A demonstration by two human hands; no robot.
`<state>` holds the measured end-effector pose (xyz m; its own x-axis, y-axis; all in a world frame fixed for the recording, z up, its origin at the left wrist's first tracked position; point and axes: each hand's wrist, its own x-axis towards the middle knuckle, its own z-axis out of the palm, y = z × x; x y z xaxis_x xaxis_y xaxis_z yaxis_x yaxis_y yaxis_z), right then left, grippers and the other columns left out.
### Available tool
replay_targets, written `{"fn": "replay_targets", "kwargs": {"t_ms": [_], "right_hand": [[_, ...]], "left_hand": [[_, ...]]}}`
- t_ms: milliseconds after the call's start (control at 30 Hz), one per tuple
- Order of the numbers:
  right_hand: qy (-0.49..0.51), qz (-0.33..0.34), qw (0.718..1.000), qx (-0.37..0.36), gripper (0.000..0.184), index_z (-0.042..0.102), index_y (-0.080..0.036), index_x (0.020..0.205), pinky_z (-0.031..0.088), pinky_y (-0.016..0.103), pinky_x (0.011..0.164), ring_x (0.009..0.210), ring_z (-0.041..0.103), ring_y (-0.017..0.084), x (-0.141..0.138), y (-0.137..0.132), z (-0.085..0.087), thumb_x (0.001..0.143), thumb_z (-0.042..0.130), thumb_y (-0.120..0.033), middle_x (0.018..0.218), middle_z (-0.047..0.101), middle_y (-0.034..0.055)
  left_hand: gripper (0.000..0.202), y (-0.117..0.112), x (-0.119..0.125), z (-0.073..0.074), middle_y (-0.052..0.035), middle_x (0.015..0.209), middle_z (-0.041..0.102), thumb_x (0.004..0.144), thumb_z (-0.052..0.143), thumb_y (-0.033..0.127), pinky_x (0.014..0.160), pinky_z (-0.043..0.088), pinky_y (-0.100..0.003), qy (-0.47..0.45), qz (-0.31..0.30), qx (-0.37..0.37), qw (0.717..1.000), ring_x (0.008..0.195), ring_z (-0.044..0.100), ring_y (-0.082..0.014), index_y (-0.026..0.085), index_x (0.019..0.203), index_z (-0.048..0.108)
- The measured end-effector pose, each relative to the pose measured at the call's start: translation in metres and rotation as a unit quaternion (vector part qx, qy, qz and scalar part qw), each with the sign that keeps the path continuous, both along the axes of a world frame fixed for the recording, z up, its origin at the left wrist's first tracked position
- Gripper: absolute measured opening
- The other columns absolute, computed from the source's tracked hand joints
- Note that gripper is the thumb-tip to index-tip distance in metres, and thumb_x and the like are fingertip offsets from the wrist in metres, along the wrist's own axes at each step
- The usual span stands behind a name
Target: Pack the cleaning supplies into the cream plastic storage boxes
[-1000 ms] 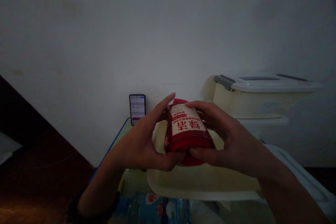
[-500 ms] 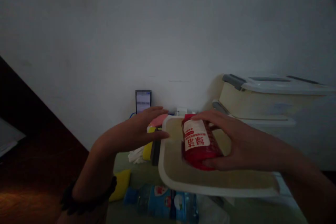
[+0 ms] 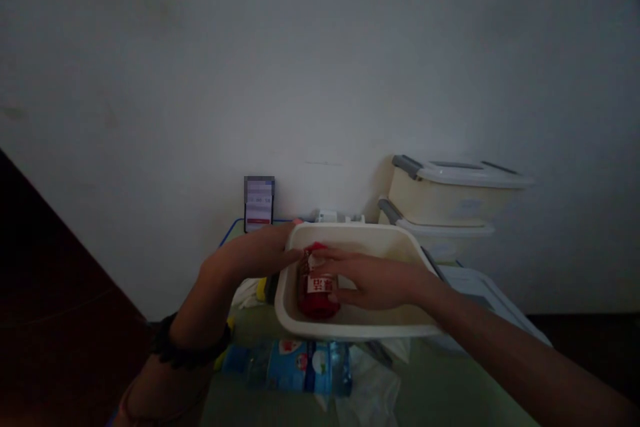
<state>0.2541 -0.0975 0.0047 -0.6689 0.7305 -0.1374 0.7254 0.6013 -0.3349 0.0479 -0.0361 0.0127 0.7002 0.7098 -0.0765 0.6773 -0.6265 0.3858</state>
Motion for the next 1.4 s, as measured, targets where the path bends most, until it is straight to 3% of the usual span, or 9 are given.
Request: {"fn": "replay_targets", "kwargs": {"t_ms": [167, 267, 367, 567, 733, 867, 1033, 1200, 1400], "right_hand": [[-0.037, -0.105, 0.993, 0.041, 0.036, 0.066, -0.008, 0.110, 0.046, 0.043, 0.087, 0.105, 0.062, 0.029, 0.003, 0.002, -0.004, 0.091, 0.038, -0.020, 0.113, 0.067, 0.0200], [-0.044, -0.077, 0.996, 0.003, 0.028, 0.072, -0.012, 0.097, 0.050, 0.035, 0.076, 0.085, 0.068, 0.024, 0.008, 0.004, -0.010, 0.085, 0.047, -0.017, 0.096, 0.074, 0.0130], [-0.017, -0.071, 0.997, 0.000, 0.028, 0.071, -0.015, 0.103, 0.048, 0.033, 0.081, 0.093, 0.066, 0.023, 0.019, 0.000, -0.010, 0.082, 0.052, -0.016, 0.105, 0.072, 0.0108], [0.074, -0.139, 0.986, 0.051, 0.026, 0.067, -0.014, 0.104, 0.048, 0.029, 0.078, 0.087, 0.065, 0.018, 0.065, -0.020, 0.016, 0.088, 0.049, -0.025, 0.098, 0.072, 0.0084], [0.145, -0.204, 0.960, 0.129, 0.022, 0.065, -0.017, 0.097, 0.046, 0.029, 0.079, 0.089, 0.063, 0.017, 0.098, -0.036, 0.028, 0.089, 0.048, -0.028, 0.095, 0.070, 0.0058], [0.153, -0.212, 0.958, 0.120, 0.021, 0.065, -0.016, 0.095, 0.047, 0.029, 0.076, 0.086, 0.063, 0.017, 0.116, -0.036, 0.031, 0.088, 0.049, -0.028, 0.092, 0.070, 0.0060], [0.169, -0.191, 0.964, 0.074, 0.026, 0.064, -0.018, 0.102, 0.048, 0.029, 0.075, 0.085, 0.064, 0.017, 0.135, -0.022, 0.031, 0.089, 0.048, -0.034, 0.094, 0.070, 0.0051], [0.180, -0.202, 0.959, 0.082, 0.030, 0.063, -0.018, 0.102, 0.046, 0.028, 0.070, 0.078, 0.062, 0.017, 0.134, -0.007, 0.018, 0.090, 0.046, -0.038, 0.088, 0.069, 0.0045], [0.132, -0.202, 0.967, 0.079, 0.028, 0.064, -0.017, 0.102, 0.043, 0.027, 0.064, 0.070, 0.057, 0.015, 0.125, -0.004, 0.009, 0.089, 0.048, -0.036, 0.083, 0.064, 0.0044]], "left_hand": [[0.049, -0.006, 0.005, 0.002, -0.0169, 0.120, 0.064, 0.086, 0.044, 0.034, 0.090, 0.047, -0.040, 0.017, 0.033, 0.009, 0.999, 0.108, 0.061, -0.0278, 0.011, 0.129, 0.045], [0.051, -0.008, 0.006, 0.002, -0.0181, 0.122, 0.063, 0.086, 0.043, 0.035, 0.090, 0.048, -0.040, 0.020, 0.040, 0.004, 0.999, 0.108, 0.061, -0.0281, 0.010, 0.131, 0.043], [0.057, -0.009, 0.009, -0.001, -0.0180, 0.136, 0.051, 0.087, 0.041, 0.036, 0.101, 0.040, -0.038, 0.019, 0.037, 0.016, 0.999, 0.122, 0.052, -0.0262, 0.009, 0.137, 0.035], [0.068, -0.009, 0.029, -0.014, -0.0209, 0.151, 0.025, 0.086, 0.043, 0.033, 0.110, 0.027, -0.044, 0.043, 0.031, 0.135, 0.989, 0.139, 0.023, -0.0315, 0.007, 0.145, 0.022], [0.051, -0.016, 0.045, -0.018, -0.0163, 0.149, 0.030, 0.087, 0.043, 0.031, 0.108, 0.029, -0.048, 0.046, -0.016, 0.163, 0.985, 0.137, 0.028, -0.0320, 0.016, 0.135, 0.044], [0.044, -0.019, 0.048, -0.019, -0.0152, 0.148, 0.034, 0.084, 0.049, 0.028, 0.109, 0.028, -0.049, 0.080, -0.017, 0.153, 0.985, 0.137, 0.028, -0.0335, 0.018, 0.126, 0.054], [0.050, -0.011, 0.044, -0.019, -0.0130, 0.147, 0.037, 0.088, 0.043, 0.034, 0.109, 0.029, -0.047, 0.044, -0.006, 0.152, 0.987, 0.135, 0.033, -0.0291, 0.022, 0.137, 0.042], [0.069, 0.004, 0.042, 0.007, -0.0141, 0.140, 0.047, 0.089, 0.044, 0.045, 0.101, 0.040, -0.037, 0.022, 0.027, 0.058, 0.998, 0.123, 0.050, -0.0252, 0.017, 0.147, 0.019], [0.054, 0.020, 0.037, 0.007, -0.0087, 0.137, 0.053, 0.089, 0.040, 0.050, 0.102, 0.040, -0.034, 0.034, 0.023, 0.009, 0.999, 0.121, 0.052, -0.0244, 0.020, 0.135, 0.045]]}}
